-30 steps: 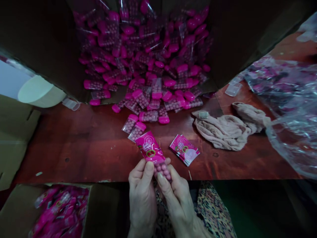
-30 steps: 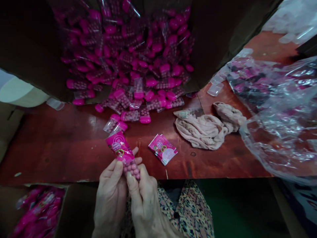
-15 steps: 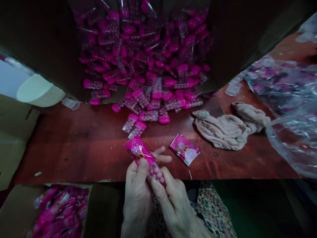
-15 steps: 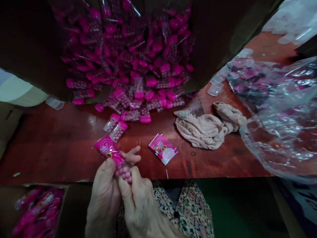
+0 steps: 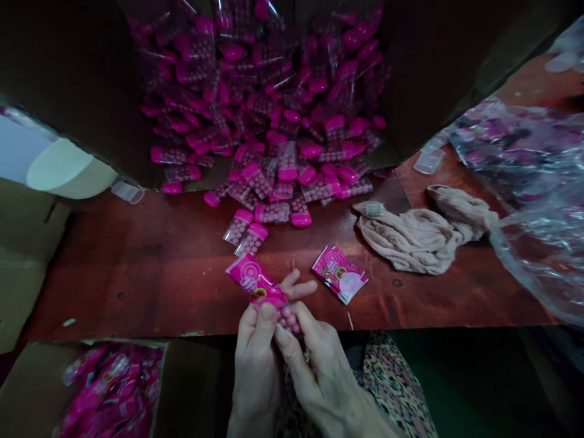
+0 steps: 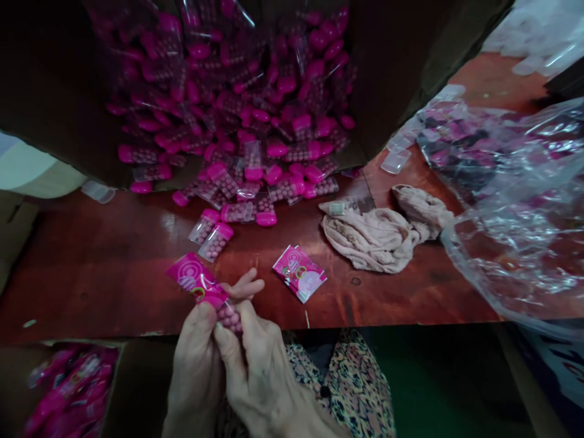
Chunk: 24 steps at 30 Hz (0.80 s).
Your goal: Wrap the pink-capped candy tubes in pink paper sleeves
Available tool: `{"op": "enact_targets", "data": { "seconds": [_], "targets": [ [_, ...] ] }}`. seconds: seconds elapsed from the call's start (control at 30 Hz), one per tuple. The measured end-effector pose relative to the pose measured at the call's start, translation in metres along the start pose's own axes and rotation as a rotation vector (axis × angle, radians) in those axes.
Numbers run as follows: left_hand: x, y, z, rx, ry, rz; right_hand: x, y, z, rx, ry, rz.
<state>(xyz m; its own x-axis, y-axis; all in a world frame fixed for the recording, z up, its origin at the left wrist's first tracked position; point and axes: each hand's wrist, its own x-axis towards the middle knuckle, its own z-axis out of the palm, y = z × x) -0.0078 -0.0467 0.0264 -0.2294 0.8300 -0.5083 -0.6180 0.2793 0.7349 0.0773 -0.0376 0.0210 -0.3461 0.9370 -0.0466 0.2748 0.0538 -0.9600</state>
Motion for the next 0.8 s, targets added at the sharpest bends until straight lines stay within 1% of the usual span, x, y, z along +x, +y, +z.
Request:
{"op": "enact_targets", "data": {
  "seconds": [0.07, 0.1, 0.13, 0.2, 0.23, 0.33, 0.43, 0.53, 0.63, 0.7, 0.8],
  "targets": [
    [0.002, 0.003, -0.001, -0.002, -0.041, 0.027, 0.006, 0.001, -0.004, 0.057, -0.005, -0.032],
    [0.004, 0.005, -0.002, 0.003, -0.040, 0.075, 0.008, 0.001, -0.005, 0.083, -0.009, -0.020],
    [0.006, 0.008, -0.003, 0.009, -0.019, 0.154, 0.009, 0.002, -0.006, 0.104, -0.017, -0.003],
    [0.014, 0.014, -0.004, 0.025, 0.067, 0.338, 0.009, 0.004, -0.006, 0.123, -0.036, 0.015],
    [0.019, 0.016, -0.005, 0.040, 0.112, 0.407, 0.009, 0.004, -0.005, 0.116, -0.042, 0.009],
    [0.031, 0.020, -0.005, 0.131, 0.216, 0.499, 0.010, 0.005, -0.001, 0.053, -0.051, 0.004],
    [0.036, 0.017, 0.000, 0.249, 0.273, 0.563, 0.017, 0.004, 0.001, 0.043, -0.075, 0.030],
    [0.039, 0.013, 0.007, 0.309, 0.291, 0.593, 0.022, 0.004, 0.001, 0.079, -0.075, 0.007],
    [0.046, 0.014, 0.011, 0.261, 0.292, 0.570, 0.023, 0.008, 0.002, 0.103, -0.091, -0.004],
    [0.051, 0.017, 0.012, 0.210, 0.264, 0.510, 0.022, 0.011, 0.003, 0.080, -0.064, 0.003],
    [0.059, 0.018, 0.012, 0.135, 0.201, 0.374, 0.021, 0.015, 0.003, 0.014, -0.009, -0.046]
  ]
}}
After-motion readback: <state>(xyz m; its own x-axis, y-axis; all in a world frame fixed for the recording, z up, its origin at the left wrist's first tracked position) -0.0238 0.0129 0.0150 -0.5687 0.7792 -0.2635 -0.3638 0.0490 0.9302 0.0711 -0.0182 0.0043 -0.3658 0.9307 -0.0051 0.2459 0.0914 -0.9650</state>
